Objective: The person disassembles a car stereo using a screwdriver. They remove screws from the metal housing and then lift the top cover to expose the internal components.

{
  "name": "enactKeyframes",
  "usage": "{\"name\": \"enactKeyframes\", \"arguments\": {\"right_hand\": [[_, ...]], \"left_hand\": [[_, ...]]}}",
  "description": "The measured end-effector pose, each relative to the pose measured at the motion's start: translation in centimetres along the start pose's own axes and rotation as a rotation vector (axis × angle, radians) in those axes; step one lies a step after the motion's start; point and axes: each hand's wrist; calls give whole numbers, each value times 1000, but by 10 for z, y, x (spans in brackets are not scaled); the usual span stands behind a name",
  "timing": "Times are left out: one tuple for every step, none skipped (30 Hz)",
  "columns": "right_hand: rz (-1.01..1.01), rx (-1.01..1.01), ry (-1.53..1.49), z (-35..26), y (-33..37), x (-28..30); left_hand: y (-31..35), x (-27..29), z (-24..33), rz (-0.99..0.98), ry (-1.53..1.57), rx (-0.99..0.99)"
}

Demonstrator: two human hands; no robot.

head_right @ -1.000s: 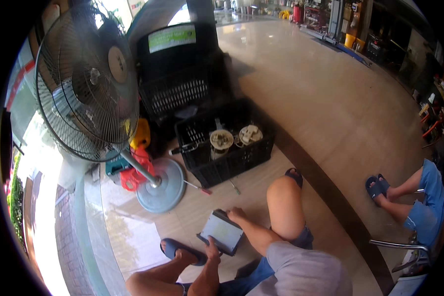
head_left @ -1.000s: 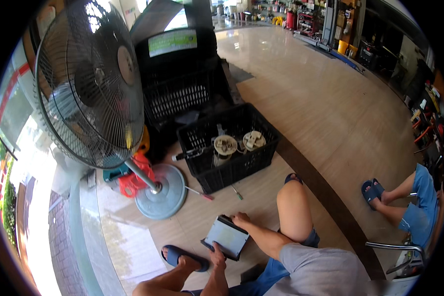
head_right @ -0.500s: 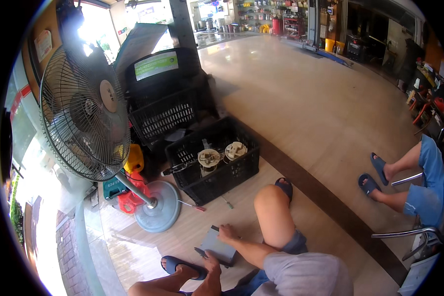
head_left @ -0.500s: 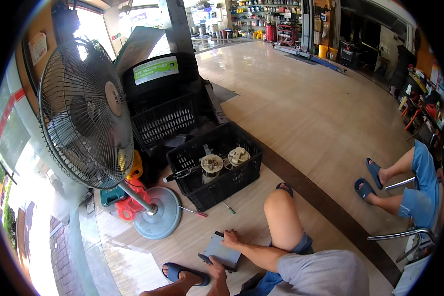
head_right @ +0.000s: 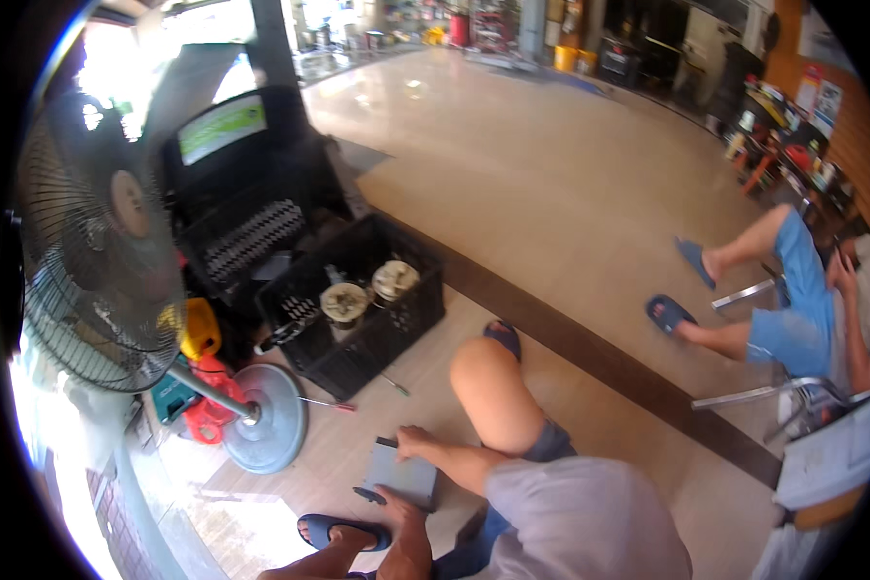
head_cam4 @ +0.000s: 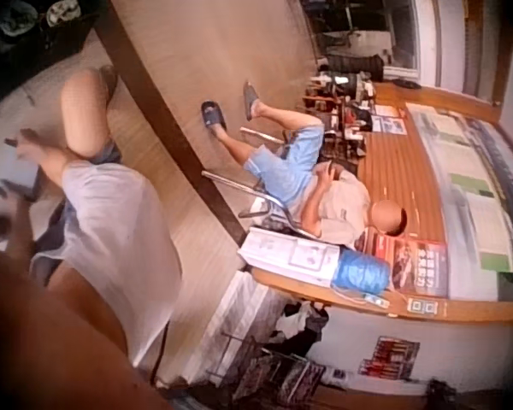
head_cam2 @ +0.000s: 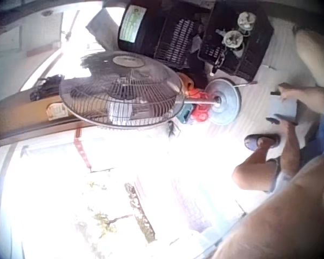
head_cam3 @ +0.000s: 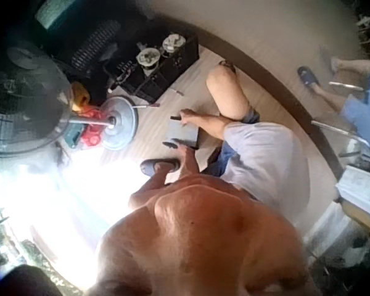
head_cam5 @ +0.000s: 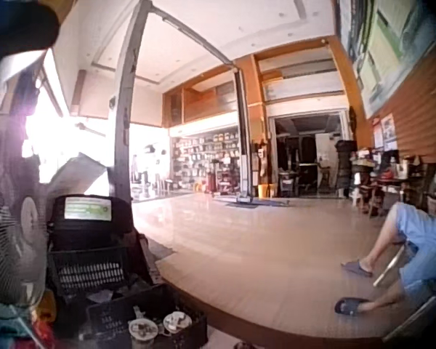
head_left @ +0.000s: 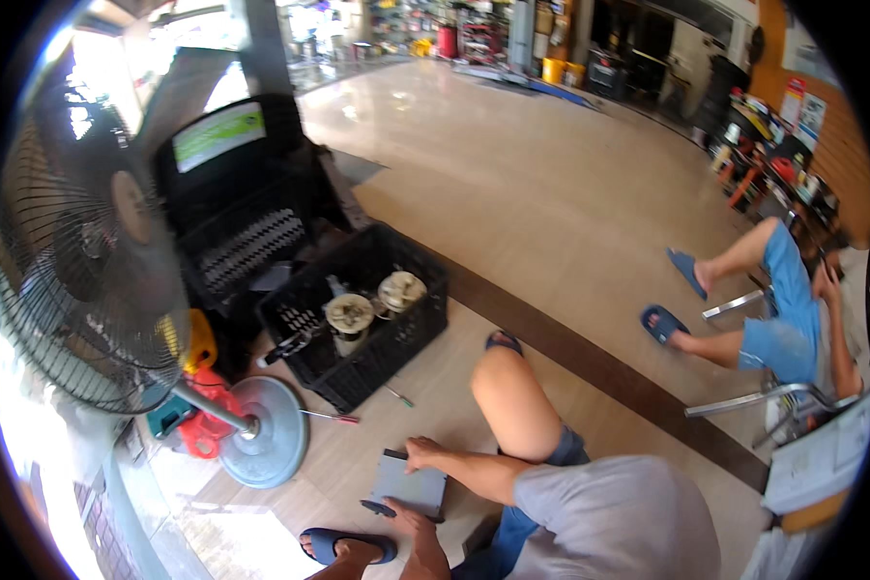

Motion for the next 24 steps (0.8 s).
{"name": "enactKeyframes", "arguments": {"right_hand": [[17,29,10,2,-4,-1],[6,21,1,2,-4,2],[46,44,15,16,-10,3],[66,61,28,11,-10,-3],[97,54,33,9,-11,-4],[94,19,21,13,-6,-5],[95,30,15,-6,4,-3],[116,27,10,-14,10,4],[115,22,15,-14,10,7],[120,13,21,-10,8,10],[128,56,19,-12,7,14],[136,84,46,-14,9,15],[130,68,61,-17,12,15],[123,62,77,-22,13,15],[128,48,78,-23,15,17],[128,124,56,-25,18,19],[124,203,35,-26,20,18],[124,196,38,-28,22,17],[131,204,58,-28,23,15],[138,214,78,-27,24,14],[144,205,79,-24,26,15],[166,196,13,-18,26,17],[189,188,-54,-11,27,19],[198,178,-52,-6,29,20]], "left_hand": [[-3,-3,-4,1,-25,1],[0,-5,-4,31,-40,14],[10,-20,4,30,-59,19],[13,-21,12,55,-67,26],[18,-20,17,79,-80,29],[23,-23,22,91,-96,33],[23,-15,27,133,-105,41],[27,-17,32,151,-109,41],[33,-19,36,159,-121,45],[37,-24,39,156,-144,47],[30,-24,36,172,-276,88],[25,-23,32,155,-236,81],[36,-27,39,161,-239,82],[49,-29,53,173,-237,79],[40,-27,45,161,-241,86],[27,-22,37,163,-186,115],[26,-21,36,169,-130,147],[27,-19,33,165,-131,153],[38,-24,47,179,-96,163],[46,-27,54,194,-61,174],[30,-21,38,144,-104,161],[36,-24,42,133,-106,164],[41,-29,47,125,-115,182],[46,-32,50,116,-124,200]]}}
Point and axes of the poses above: each hand's wrist, its own y-axis away from the middle knuckle, its own x-axis out of the back of the hand, z = x × y, and after that the axes turned 4 degrees about x, right-handed
